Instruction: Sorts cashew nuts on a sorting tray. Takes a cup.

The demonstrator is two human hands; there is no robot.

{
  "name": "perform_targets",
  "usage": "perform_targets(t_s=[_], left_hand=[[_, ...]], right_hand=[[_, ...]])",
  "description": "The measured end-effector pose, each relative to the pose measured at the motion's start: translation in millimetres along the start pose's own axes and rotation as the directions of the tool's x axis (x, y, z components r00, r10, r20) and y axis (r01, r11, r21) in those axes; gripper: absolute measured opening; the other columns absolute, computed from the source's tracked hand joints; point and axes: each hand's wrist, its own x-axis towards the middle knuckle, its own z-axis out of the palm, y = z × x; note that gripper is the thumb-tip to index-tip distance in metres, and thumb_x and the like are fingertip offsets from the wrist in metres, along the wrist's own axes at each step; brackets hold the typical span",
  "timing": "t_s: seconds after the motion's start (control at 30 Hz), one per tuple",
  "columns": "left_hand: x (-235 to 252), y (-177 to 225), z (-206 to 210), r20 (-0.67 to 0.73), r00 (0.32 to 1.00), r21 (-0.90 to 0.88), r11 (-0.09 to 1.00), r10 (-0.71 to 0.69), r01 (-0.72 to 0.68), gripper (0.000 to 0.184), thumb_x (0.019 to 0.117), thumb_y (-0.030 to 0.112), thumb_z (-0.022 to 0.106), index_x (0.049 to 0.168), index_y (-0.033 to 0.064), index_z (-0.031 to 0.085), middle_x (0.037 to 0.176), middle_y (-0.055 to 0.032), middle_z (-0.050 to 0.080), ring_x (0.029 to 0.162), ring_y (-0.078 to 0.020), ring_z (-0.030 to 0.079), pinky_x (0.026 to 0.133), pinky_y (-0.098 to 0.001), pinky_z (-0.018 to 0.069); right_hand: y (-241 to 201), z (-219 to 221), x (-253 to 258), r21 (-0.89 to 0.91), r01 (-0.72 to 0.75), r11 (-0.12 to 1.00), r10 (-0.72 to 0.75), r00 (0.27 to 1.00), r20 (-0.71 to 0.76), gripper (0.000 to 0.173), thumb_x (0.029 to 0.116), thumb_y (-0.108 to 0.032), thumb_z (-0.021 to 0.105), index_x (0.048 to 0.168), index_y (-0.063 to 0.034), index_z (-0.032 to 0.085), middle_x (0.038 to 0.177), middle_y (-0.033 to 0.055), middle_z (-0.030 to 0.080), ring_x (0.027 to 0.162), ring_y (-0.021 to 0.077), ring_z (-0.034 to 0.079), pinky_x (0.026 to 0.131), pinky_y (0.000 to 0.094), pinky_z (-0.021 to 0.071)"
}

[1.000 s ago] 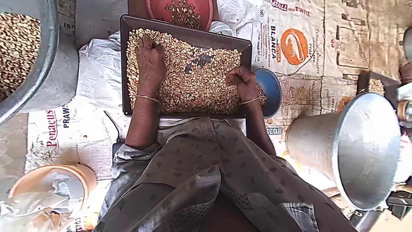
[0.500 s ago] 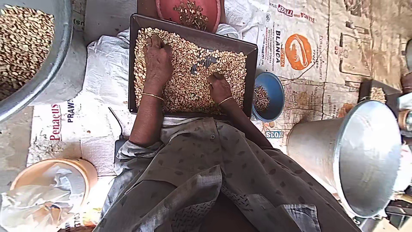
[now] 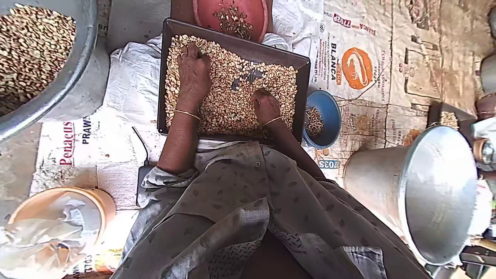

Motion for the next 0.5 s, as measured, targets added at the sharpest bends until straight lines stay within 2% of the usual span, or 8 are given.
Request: perform_targets(t_s=[0.07, 0.1, 0.2, 0.27, 0.33, 0.37, 0.43, 0.5], left_hand=[[0, 0, 0, 0.003, 1.0, 0.003, 1.0, -0.004, 0.004, 0.023, 0.0945, 0.001, 0.055, 0.111, -0.0041, 0.07, 0.136, -0.0308, 0.054, 0.133, -0.0504, 0.046, 0.109, -0.0635, 0.036], [0, 0, 0, 0.001, 1.0, 0.005, 1.0, -0.002, 0.002, 0.023, 0.094, 0.0, 0.055, 0.111, -0.0041, 0.07, 0.136, -0.031, 0.054, 0.133, -0.0505, 0.046, 0.109, -0.064, 0.036], [-1, 0, 1, -0.031, 0.999, 0.002, 1.0, 0.023, -0.023, 0.022, 0.0944, 0.001, 0.054, 0.109, -0.0042, 0.07, 0.136, -0.0303, 0.053, 0.132, -0.0511, 0.046, 0.106, -0.0677, 0.0355], [-2, 3, 2, -0.069, 0.996, 0.003, 0.999, 0.05, -0.05, 0.024, 0.0963, 0.006, 0.053, 0.109, -0.0015, 0.071, 0.141, -0.0279, 0.051, 0.135, -0.05, 0.044, 0.105, -0.0707, 0.0307], [-3, 4, 5, -0.106, 0.988, -0.006, 0.993, 0.113, -0.114, 0.024, 0.0967, 0.009, 0.052, 0.108, -0.0006, 0.072, 0.143, -0.027, 0.051, 0.134, -0.05, 0.044, 0.104, -0.072, 0.0277], [-3, 4, 6, -0.105, 0.983, -0.018, 0.989, 0.147, -0.15, 0.024, 0.0967, 0.009, 0.052, 0.107, -0.001, 0.072, 0.142, -0.0268, 0.051, 0.134, -0.0502, 0.044, 0.105, -0.0725, 0.0265], [-3, 6, 9, -0.08, 0.971, -0.047, 0.972, 0.225, -0.229, 0.022, 0.0975, 0.008, 0.052, 0.104, -0.0007, 0.071, 0.14, -0.0263, 0.053, 0.133, -0.0497, 0.045, 0.105, -0.0716, 0.0267], [-2, 8, 11, -0.053, 0.956, -0.061, 0.955, 0.288, -0.291, 0.021, 0.0975, 0.007, 0.053, 0.103, -0.0004, 0.072, 0.136, -0.0258, 0.056, 0.13, -0.0491, 0.048, 0.104, -0.071, 0.0281]], right_hand=[[7, -1, 0, 0.142, 0.0, 0.99, 0.006, 0.999, -0.044, 0.022, 0.1013, -0.005, 0.052, 0.114, 0.0021, 0.068, 0.118, 0.0201, 0.069, 0.106, 0.0348, 0.069, 0.091, 0.0516, 0.0548], [13, 0, 1, 0.269, 0.016, 0.963, 0.014, 0.994, -0.107, 0.021, 0.1, -0.004, 0.053, 0.111, 0.0044, 0.068, 0.108, 0.0201, 0.071, 0.093, 0.031, 0.072, 0.083, 0.0471, 0.0573], [31, -15, -4, 0.679, 0.03, 0.734, 0.185, 0.952, -0.243, 0.018, 0.102, -0.003, 0.05, 0.109, 0.0066, 0.063, 0.093, 0.013, 0.069, 0.069, 0.0168, 0.069, 0.064, 0.0341, 0.0612], [44, -31, -7, 0.9, 0.141, 0.412, 0.443, 0.832, -0.333, 0.013, 0.1036, -0.003, 0.046, 0.1, 0.0004, 0.058, 0.083, 0.0054, 0.067, 0.062, 0.0121, 0.066, 0.059, 0.0284, 0.0596], [59, -54, -8, 0.946, 0.319, -0.047, 0.724, 0.664, -0.188, 0.02, 0.1101, -0.011, 0.038, 0.098, -0.0071, 0.053, 0.077, 0.0024, 0.065, 0.062, 0.0102, 0.065, 0.06, 0.0247, 0.057], [69, -63, -8, 0.897, 0.396, -0.196, 0.782, 0.615, -0.1, 0.019, 0.1119, -0.016, 0.034, 0.103, -0.0093, 0.049, 0.081, 0.0018, 0.062, 0.068, 0.0097, 0.065, 0.067, 0.0241, 0.0577], [82, -67, -10, 0.841, 0.465, -0.277, 0.814, 0.578, -0.051, 0.017, 0.1123, -0.016, 0.031, 0.109, -0.008, 0.046, 0.089, 0.0041, 0.061, 0.076, 0.0125, 0.068, 0.076, 0.0268, 0.0593], [74, -64, -8, 0.916, 0.343, -0.209, 0.748, 0.66, -0.077, 0.017, 0.1086, -0.009, 0.037, 0.103, -0.0058, 0.053, 0.082, 0.0046, 0.067, 0.074, 0.0126, 0.07, 0.072, 0.0262, 0.0599]])
